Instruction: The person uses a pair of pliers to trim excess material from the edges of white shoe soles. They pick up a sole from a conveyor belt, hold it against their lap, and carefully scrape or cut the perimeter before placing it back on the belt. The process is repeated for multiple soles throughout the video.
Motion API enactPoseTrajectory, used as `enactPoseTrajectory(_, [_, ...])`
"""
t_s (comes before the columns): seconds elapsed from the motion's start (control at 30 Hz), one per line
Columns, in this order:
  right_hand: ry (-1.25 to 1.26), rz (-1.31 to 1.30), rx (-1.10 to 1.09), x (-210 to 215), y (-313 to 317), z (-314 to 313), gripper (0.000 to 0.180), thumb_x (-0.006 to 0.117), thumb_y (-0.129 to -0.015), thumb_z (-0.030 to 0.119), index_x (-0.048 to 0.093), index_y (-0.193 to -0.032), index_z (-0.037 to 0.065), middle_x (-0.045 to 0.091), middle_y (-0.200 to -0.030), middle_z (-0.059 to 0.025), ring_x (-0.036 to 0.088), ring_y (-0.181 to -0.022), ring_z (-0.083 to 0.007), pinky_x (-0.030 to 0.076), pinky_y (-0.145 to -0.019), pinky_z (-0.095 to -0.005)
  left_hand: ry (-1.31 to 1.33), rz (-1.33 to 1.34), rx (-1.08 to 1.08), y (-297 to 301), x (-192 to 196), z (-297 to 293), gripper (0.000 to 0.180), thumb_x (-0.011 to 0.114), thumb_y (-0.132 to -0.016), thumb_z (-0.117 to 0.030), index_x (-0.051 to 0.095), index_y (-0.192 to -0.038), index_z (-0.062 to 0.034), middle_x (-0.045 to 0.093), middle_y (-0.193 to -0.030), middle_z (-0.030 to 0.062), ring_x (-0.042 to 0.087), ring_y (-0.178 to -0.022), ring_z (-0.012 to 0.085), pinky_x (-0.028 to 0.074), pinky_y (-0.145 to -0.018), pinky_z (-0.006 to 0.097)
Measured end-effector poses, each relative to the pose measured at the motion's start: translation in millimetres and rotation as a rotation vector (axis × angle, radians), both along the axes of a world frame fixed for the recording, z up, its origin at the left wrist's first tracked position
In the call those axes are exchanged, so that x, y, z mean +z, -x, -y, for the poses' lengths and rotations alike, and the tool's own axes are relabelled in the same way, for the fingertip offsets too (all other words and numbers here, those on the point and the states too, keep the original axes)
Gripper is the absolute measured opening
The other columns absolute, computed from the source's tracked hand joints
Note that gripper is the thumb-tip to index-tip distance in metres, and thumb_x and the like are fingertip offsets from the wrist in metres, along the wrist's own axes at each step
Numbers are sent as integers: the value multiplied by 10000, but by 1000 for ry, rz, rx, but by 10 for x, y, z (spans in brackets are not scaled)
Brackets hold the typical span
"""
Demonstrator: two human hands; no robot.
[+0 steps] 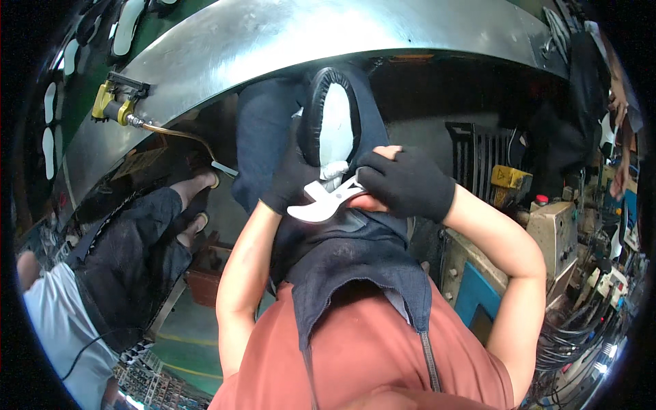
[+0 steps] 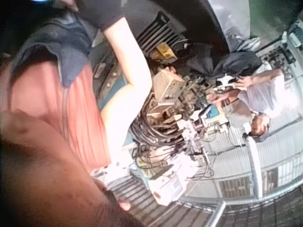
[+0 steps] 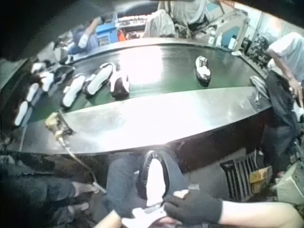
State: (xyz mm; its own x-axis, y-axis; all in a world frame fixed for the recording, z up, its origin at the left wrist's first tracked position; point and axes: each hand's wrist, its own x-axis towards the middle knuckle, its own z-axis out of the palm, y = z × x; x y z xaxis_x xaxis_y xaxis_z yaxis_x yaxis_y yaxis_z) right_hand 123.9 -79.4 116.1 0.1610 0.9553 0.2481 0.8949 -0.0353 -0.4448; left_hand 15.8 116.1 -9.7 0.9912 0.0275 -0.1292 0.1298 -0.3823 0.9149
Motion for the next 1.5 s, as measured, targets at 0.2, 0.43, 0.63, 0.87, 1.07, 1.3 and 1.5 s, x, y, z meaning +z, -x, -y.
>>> enactPoseTrajectory(0.2, [223,-1339,-820,-716,549,512,503,358,-981,430,599,-830,14,586,-667,-88,581,-611,-175,462,-606,-309,333,57,222,-115,265,68,878,801,-664,-207,298,-1365,-39,436,-1294,141,448,-1198,244,383,-997,379])
enactPoseTrajectory(0.43, [14,-1414,-1151,-1084,913,263,552,294,-978,484,548,-807,25,582,-615,-69,604,-555,-162,460,-554,-295,711,28,298,-1534,710,-702,610,684,-760,-145,402,-1287,-20,538,-1152,137,545,-1049,230,459,-886,344])
enactPoseTrajectory(0.63, [125,-1443,-1095,-853,770,200,539,309,-975,485,527,-825,16,553,-628,-60,619,-566,-185,469,-537,-319,682,223,167,-3300,874,-1610,407,596,-840,-189,527,-1204,-21,632,-1030,148,623,-926,237,510,-800,320])
enactPoseTrajectory(0.87, [79,-1461,-1122,-862,789,229,485,359,-980,430,552,-868,0,594,-667,-84,619,-574,-178,490,-548,-303,-999,352,786,-3293,564,-1751,827,716,-679,-432,370,-1336,-69,422,-1317,240,364,-1242,412,290,-1050,455])
enactPoseTrajectory(1.07, [41,-1572,-1073,-901,760,247,503,342,-973,463,542,-912,6,586,-738,-92,613,-586,-172,498,-551,-292,1196,-241,762,-2894,738,-2261,557,594,-817,-304,421,-1271,-31,485,-1267,168,469,-1156,313,385,-973,419])
enactPoseTrajectory(1.3, [-75,-1530,-1082,-1000,816,259,617,295,-962,526,570,-784,3,588,-621,-99,614,-558,-191,502,-573,-294,500,336,692,-323,94,-2709,313,517,-852,-216,538,-1111,-41,575,-1070,135,559,-958,258,475,-814,384])
enactPoseTrajectory(1.5, [93,-1534,-1083,-1144,763,443,610,345,-947,545,580,-783,7,592,-614,-89,598,-568,-156,487,-567,-293,1006,291,680,329,234,-1512,267,569,-842,-185,537,-1060,-35,559,-998,87,541,-976,193,433,-895,350])
